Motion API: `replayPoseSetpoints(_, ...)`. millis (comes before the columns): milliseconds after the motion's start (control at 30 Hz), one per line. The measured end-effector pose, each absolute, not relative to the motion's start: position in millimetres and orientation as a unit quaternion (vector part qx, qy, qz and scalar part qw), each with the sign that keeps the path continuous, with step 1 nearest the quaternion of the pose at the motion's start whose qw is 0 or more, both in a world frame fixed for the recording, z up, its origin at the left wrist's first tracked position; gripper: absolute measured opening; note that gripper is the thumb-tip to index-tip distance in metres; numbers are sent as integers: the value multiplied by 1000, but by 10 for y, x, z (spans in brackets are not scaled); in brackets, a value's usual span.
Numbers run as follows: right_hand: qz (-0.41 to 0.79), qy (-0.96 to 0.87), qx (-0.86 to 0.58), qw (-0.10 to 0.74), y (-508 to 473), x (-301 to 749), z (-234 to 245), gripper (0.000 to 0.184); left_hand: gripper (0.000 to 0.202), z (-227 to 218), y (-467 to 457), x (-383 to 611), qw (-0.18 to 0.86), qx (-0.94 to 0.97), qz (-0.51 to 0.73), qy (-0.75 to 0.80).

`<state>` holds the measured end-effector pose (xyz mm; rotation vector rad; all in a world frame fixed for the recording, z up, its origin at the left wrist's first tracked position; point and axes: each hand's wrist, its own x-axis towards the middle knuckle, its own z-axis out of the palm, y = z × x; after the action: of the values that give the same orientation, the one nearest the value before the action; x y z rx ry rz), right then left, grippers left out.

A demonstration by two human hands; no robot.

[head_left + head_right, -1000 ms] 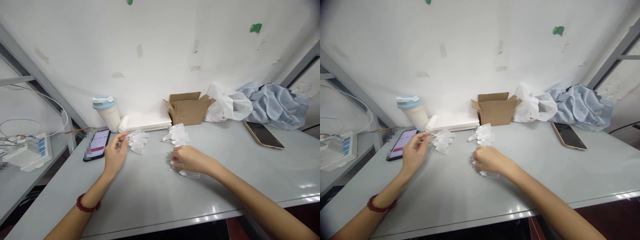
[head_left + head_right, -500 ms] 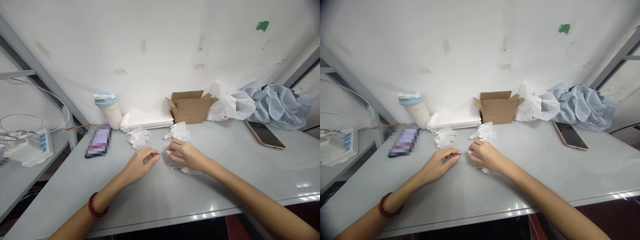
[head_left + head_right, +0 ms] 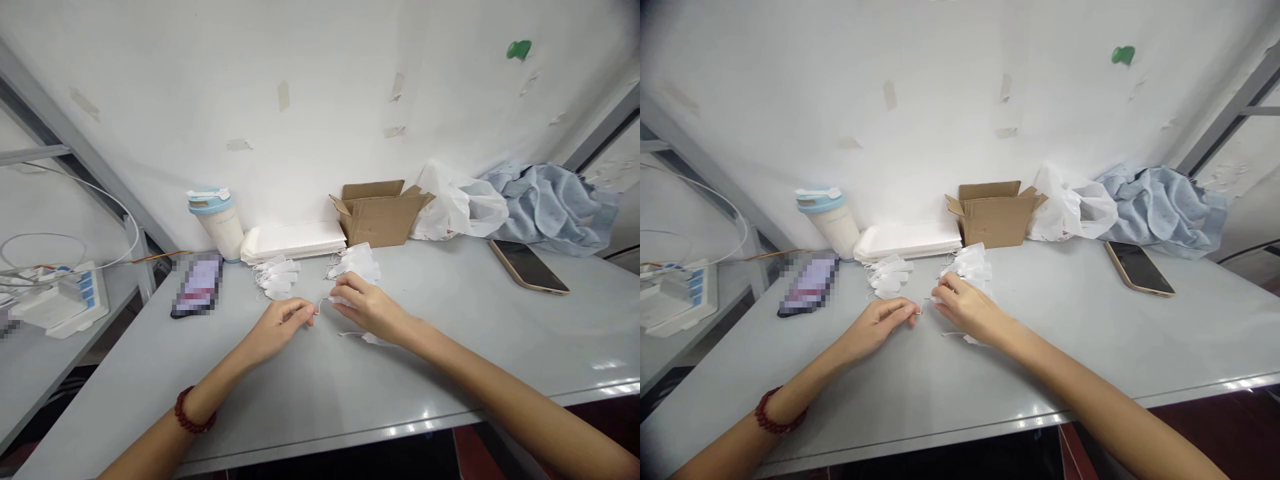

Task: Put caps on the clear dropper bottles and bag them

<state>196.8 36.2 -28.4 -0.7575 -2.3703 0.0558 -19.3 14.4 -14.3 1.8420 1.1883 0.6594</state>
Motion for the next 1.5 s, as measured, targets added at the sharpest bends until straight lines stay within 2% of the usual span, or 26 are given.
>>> replayPoseSetpoints(133, 22, -903, -283, 324, 341, 1960, -280, 14, 23, -138, 148, -173, 430, 725, 264, 469)
replayPoseSetpoints(300, 46, -908, -254, 331, 322, 1932, -288, 15, 26, -154, 183, -184, 460, 692, 296, 471)
replayPoseSetpoints(767, 53, -903, -242, 350, 302, 1914, -276, 14, 27, -181, 186, -188, 526, 663, 292, 445)
replayPoseSetpoints(1500, 47, -901, -247, 354, 287, 1900, -275, 14, 27, -173, 172, -188, 547, 654, 295, 432)
